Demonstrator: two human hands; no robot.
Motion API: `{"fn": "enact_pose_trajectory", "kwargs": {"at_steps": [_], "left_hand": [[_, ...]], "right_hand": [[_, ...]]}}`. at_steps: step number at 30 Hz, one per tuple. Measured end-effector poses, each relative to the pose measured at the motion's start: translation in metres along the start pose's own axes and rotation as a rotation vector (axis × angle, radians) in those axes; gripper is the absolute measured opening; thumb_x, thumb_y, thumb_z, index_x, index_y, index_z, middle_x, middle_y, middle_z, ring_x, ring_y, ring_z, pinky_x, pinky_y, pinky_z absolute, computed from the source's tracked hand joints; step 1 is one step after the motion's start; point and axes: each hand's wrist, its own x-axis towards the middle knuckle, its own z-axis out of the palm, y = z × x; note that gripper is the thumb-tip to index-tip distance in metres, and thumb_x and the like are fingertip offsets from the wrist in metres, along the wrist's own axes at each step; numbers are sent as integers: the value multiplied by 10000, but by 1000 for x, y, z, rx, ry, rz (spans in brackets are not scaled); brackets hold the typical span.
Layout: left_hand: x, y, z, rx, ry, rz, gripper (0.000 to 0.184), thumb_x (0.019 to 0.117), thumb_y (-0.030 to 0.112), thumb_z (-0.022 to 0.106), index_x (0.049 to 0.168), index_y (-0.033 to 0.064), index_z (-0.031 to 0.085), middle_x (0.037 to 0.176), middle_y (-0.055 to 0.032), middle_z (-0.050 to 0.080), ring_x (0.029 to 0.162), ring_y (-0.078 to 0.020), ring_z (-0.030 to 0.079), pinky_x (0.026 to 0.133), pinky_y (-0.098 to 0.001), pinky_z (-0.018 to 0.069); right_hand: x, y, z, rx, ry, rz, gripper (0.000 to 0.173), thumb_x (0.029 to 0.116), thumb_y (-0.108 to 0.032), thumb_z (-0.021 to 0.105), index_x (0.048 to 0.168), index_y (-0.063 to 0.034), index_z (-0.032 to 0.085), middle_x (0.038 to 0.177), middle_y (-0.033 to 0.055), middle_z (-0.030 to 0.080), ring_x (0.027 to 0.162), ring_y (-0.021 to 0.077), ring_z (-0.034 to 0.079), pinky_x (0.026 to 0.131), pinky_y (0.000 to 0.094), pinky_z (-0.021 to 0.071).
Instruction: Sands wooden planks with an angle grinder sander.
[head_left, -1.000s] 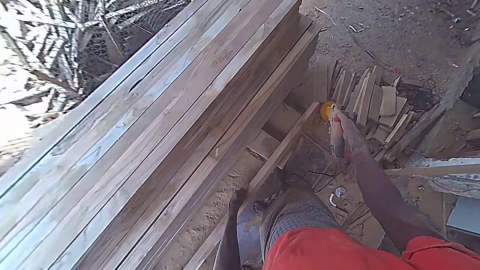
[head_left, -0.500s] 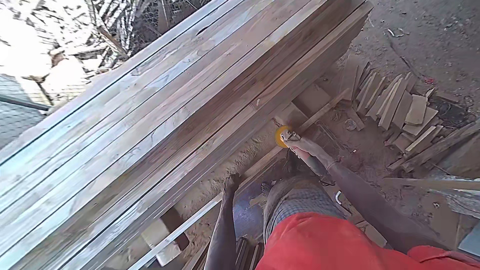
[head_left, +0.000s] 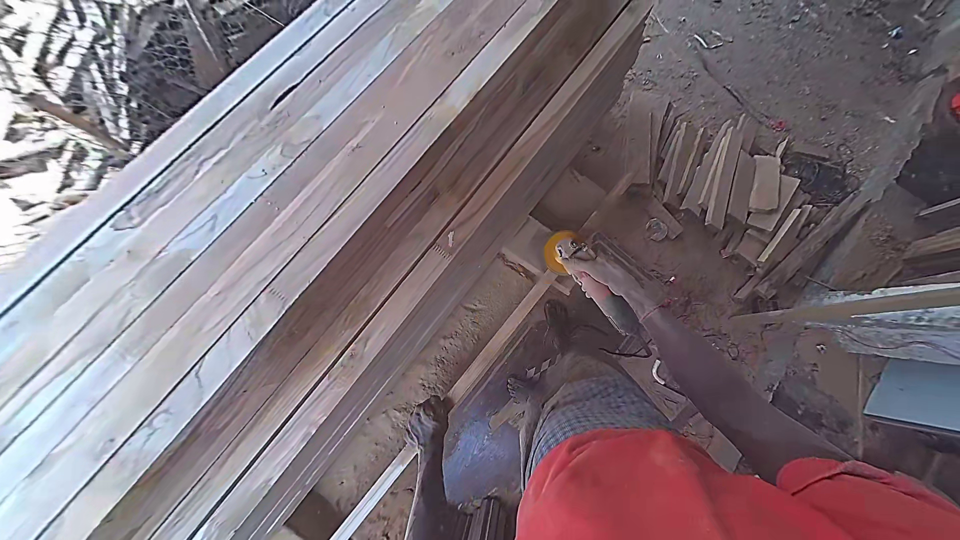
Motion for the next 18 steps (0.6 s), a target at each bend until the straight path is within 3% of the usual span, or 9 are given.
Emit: {"fn": "enact_pose_trajectory", "kwargs": {"at_steps": [2, 6, 9, 11, 14, 18], "left_hand": [[1, -2, 2, 4, 12, -1, 514, 1093, 387, 350, 1124, 50, 737, 1211, -238, 707, 1184, -424, 660, 939, -660, 501], [9, -7, 11, 26, 39, 19, 510, 1073, 389, 364, 1093, 48, 742, 1163, -242, 719, 1146, -435, 672, 914, -665, 507], [7, -5, 8, 57, 15, -15, 513, 1070, 375, 350, 1086, 47, 743, 1157, -243, 721, 1143, -437, 672, 911, -663, 510], [6, 2, 8, 46, 9, -40, 521, 1079, 368, 340, 1099, 31, 737, 1169, -258, 712, 1151, -449, 666, 914, -672, 502], [2, 38, 4, 55, -29, -64, 507, 1081, 373, 347, 1122, 55, 739, 1185, -229, 719, 1162, -424, 669, 922, -659, 508], [-8, 123, -11, 1, -91, 10, 538, 1098, 406, 317, 1182, 48, 711, 1232, -222, 702, 1195, -409, 658, 943, -648, 505]], "right_hand": [[8, -16, -40, 67, 95, 9, 625, 840, -737, 655, 1088, -164, 670, 772, 29, 631, 584, 142, 597, 534, 340, 533], [74, -40, -124, 159, 253, 57, 646, 865, -722, 643, 1086, -116, 688, 832, 59, 680, 662, 173, 669, 609, 370, 593], [106, -43, -173, 241, 354, 43, 673, 889, -709, 617, 1221, -125, 653, 939, 91, 686, 742, 209, 686, 657, 420, 606], [119, -41, -194, 218, 410, 57, 727, 884, -762, 567, 1244, -138, 664, 991, 88, 713, 798, 216, 708, 709, 446, 609], [124, -36, -199, 164, 374, 73, 738, 841, -789, 596, 1194, -148, 691, 947, 81, 722, 777, 217, 715, 693, 455, 619], [93, -49, -154, 129, 221, 39, 649, 856, -719, 658, 1140, -135, 676, 857, 63, 678, 684, 186, 674, 615, 389, 598]]}}
